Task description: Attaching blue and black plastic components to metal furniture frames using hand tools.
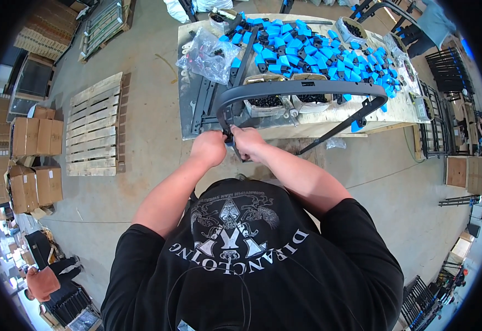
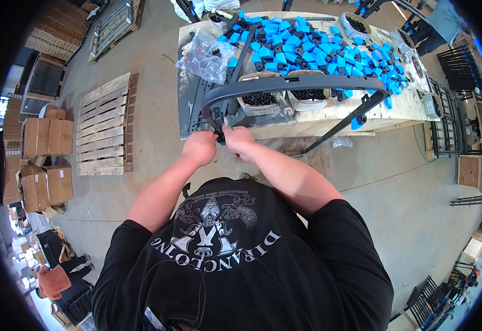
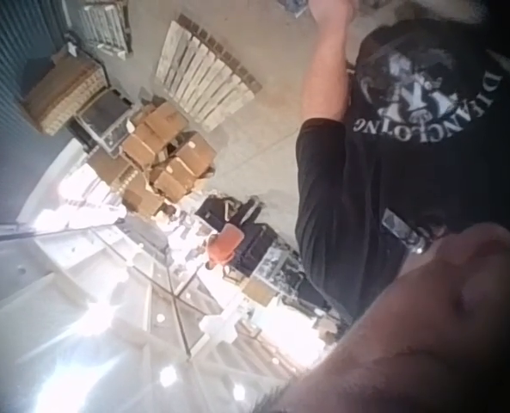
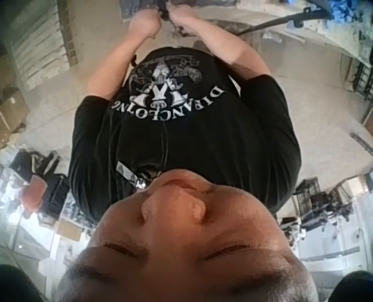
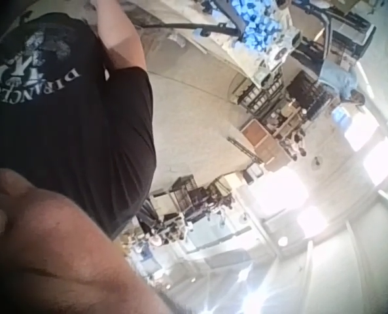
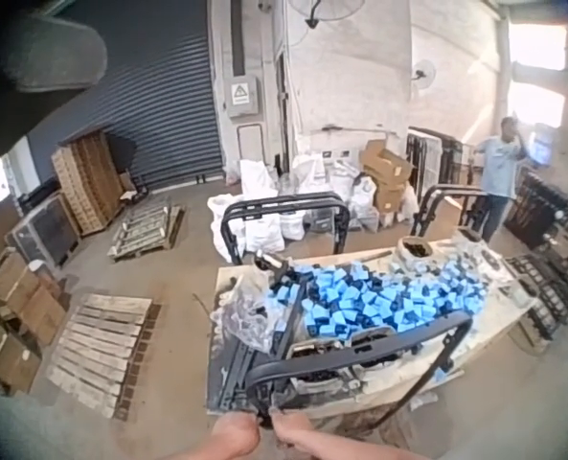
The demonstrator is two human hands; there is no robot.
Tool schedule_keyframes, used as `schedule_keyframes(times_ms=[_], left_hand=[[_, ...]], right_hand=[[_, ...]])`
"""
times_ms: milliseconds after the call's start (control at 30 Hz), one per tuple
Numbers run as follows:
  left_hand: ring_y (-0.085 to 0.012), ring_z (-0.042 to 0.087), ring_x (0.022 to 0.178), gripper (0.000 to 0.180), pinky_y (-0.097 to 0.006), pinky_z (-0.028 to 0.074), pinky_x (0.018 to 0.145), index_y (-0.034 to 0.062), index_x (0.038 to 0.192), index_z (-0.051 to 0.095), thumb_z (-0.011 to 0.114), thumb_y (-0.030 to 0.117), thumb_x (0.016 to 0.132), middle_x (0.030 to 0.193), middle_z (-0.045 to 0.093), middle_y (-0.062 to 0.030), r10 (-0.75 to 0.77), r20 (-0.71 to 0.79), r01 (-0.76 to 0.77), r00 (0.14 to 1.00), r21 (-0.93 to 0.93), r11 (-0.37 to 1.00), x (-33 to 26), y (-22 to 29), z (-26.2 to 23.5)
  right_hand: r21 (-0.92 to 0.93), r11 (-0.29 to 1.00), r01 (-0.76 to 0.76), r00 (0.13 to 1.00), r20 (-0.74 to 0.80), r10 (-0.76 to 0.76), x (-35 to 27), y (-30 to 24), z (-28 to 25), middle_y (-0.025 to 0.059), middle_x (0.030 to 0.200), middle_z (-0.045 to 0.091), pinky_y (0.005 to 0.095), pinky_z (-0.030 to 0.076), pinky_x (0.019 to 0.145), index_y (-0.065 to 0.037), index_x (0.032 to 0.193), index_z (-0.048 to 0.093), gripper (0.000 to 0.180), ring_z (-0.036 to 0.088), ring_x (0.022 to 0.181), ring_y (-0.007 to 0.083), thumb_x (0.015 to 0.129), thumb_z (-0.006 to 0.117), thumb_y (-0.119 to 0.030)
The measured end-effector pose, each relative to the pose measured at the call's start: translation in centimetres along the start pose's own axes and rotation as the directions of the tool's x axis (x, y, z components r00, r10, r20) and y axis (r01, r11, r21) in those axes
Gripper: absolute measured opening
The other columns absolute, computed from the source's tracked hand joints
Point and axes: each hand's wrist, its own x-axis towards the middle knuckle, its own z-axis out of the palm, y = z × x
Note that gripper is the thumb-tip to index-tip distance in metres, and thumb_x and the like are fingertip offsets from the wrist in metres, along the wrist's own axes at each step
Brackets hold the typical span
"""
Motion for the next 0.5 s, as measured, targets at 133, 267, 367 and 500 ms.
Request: schedule_keyframes(times_ms=[133,267,367,500], left_hand=[[-0.0418,0.065,0.1,0.031,-0.051,0.051,0.088,0.0008,0.097,0.068,0.05,0.026,0.1,0.103,0.07,-0.0229,-0.042,-0.018,0.041,0.999,-0.028,0.999,-0.8,-0.5,-0.1],[-0.0418,0.065,0.101,0.031,-0.051,0.051,0.088,0.0012,0.098,0.068,0.049,0.026,0.101,0.105,0.07,-0.0226,-0.022,0.006,0.023,1.0,-0.037,0.999,-0.1,-0.1,0.0],[-0.0417,0.065,0.101,0.031,-0.051,0.051,0.088,0.0016,0.097,0.068,0.049,0.026,0.101,0.104,0.07,-0.0229,0.012,-0.028,-0.012,1.0,-0.034,0.999,0.1,-1.5,0.9],[-0.0409,0.066,0.1,0.034,-0.051,0.051,0.086,0.0021,0.095,0.068,0.049,0.029,0.101,0.1,0.07,-0.0228,-0.035,-0.06,0.029,0.998,-0.103,0.994,-0.5,-1.0,0.7]], right_hand=[[-0.881,0.466,0.084,0.752,-0.25,-0.61,-2.5,-4.5,-5.5,0.0198,0.124,0.058,0.0497,0.044,0.099,-0.004,0.122,0.058,0.054,0.058,0.115,0.0354,0.085,0.065,-0.041],[-0.851,0.507,-0.138,0.819,-0.386,-0.424,2.4,-1.7,-12.6,0.0237,0.138,0.052,0.0503,0.04,0.108,0.001,0.139,0.041,0.065,0.054,0.126,0.0388,0.082,0.063,-0.021],[-0.752,0.653,-0.09,0.962,-0.235,-0.138,2.2,-3.3,-13.6,0.0335,0.129,0.059,0.0464,0.048,0.103,0.009,0.142,0.033,0.064,0.06,0.12,0.0438,0.085,0.052,-0.012],[-0.586,0.809,0.053,0.918,-0.291,-0.271,-0.8,-2.1,-12.6,0.0339,0.121,0.062,0.0482,0.049,0.099,0.007,0.137,0.042,0.055,0.061,0.114,0.0464,0.089,0.054,-0.016]])
